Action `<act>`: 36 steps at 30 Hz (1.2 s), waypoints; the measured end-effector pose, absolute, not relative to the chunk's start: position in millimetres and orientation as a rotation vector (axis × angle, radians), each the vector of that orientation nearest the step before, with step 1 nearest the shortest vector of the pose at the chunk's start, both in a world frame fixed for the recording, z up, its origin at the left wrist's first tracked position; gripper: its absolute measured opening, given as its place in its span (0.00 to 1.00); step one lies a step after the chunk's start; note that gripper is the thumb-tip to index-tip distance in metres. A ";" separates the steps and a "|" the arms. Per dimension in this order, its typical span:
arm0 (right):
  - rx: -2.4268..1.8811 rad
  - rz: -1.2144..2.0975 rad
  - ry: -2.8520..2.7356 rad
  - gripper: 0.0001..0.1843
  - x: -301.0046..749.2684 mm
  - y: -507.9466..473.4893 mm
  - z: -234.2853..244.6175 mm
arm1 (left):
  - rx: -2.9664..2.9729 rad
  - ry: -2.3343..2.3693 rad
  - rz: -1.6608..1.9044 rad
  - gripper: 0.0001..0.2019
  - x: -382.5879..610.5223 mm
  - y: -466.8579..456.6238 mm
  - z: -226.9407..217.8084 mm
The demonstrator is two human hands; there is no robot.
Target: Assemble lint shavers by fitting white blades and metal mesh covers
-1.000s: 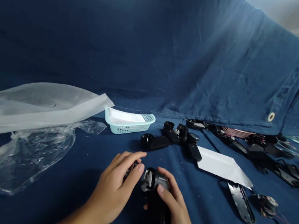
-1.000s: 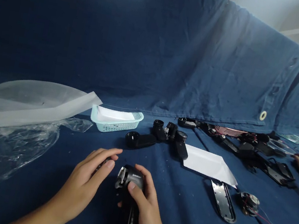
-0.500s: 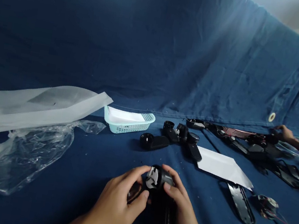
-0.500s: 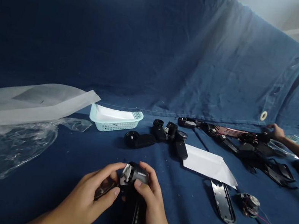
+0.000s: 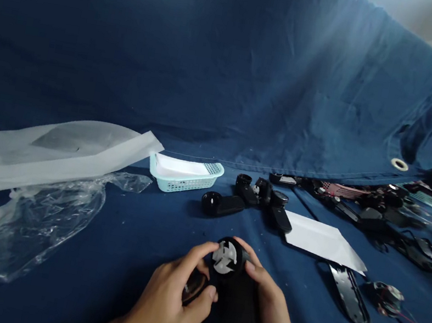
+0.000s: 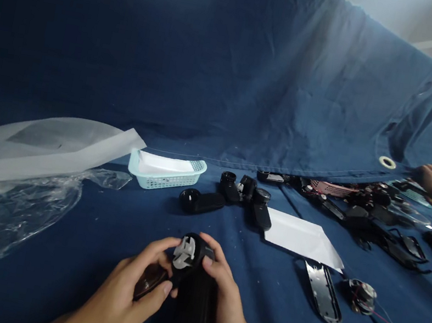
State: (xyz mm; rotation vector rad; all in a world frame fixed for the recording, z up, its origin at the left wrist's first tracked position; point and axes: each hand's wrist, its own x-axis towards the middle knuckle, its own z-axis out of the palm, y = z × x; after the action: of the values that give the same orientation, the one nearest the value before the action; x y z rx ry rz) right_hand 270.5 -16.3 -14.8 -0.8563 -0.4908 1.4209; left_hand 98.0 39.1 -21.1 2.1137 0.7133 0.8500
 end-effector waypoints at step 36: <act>-0.792 1.519 -0.609 0.20 281.4 -6.9 -28.8 | 2.312 0.548 0.927 0.38 96.2 44.8 -30.1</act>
State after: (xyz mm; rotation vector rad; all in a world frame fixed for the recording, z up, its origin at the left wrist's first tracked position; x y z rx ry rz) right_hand 281.4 -6.9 -28.8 -0.7919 -0.6092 1.5189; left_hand 96.2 44.8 -30.1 2.3121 0.5478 0.9268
